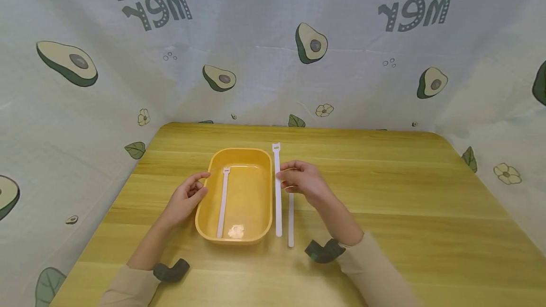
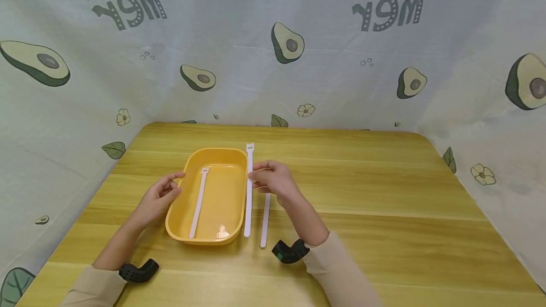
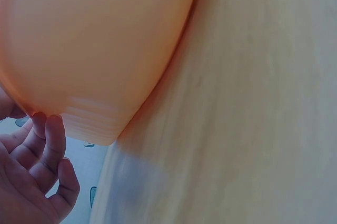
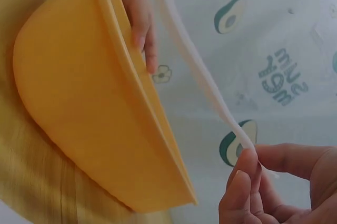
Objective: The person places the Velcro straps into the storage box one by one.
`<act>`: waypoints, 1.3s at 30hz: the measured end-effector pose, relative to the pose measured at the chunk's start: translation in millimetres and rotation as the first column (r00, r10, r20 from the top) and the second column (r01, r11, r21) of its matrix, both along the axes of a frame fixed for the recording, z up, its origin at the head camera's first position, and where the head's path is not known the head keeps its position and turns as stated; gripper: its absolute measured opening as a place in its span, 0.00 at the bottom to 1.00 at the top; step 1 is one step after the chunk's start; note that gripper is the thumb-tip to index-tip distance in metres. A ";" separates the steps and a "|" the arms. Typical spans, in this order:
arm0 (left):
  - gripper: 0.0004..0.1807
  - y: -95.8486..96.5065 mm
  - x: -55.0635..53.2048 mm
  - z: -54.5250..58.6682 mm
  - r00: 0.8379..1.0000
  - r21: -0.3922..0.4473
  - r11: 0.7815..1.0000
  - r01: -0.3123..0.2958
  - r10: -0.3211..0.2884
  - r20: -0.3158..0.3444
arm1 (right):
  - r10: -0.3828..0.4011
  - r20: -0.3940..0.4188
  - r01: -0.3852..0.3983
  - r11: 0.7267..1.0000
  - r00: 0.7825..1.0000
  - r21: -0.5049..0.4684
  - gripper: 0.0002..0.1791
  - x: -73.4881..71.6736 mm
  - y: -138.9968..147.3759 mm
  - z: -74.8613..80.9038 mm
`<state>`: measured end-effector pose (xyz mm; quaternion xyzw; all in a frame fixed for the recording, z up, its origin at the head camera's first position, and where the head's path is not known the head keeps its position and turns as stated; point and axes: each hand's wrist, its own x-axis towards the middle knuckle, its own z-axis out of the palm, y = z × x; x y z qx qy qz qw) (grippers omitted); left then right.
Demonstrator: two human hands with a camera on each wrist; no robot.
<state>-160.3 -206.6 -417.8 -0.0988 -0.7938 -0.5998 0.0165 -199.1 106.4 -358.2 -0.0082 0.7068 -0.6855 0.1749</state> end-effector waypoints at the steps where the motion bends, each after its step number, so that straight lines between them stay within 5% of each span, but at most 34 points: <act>1: 0.20 -0.2 0.1 0.1 1.000 0.000 1.000 0.000 0.000 0.000 | 0.002 0.002 -0.002 1.000 1.000 -0.011 0.13 -0.8 -2.5 0.0; 13: 0.20 -2.0 -0.1 -1.4 1.000 0.004 1.000 0.003 -0.003 -0.015 | 0.033 0.024 -0.030 0.993 0.999 -0.116 0.12 -6.7 -43.5 4.1; 39: 0.20 -2.2 -4.0 -5.4 1.000 0.001 1.000 0.006 -0.006 -0.020 | 0.071 0.051 -0.073 0.997 0.996 0.020 0.10 -23.3 -96.1 -18.3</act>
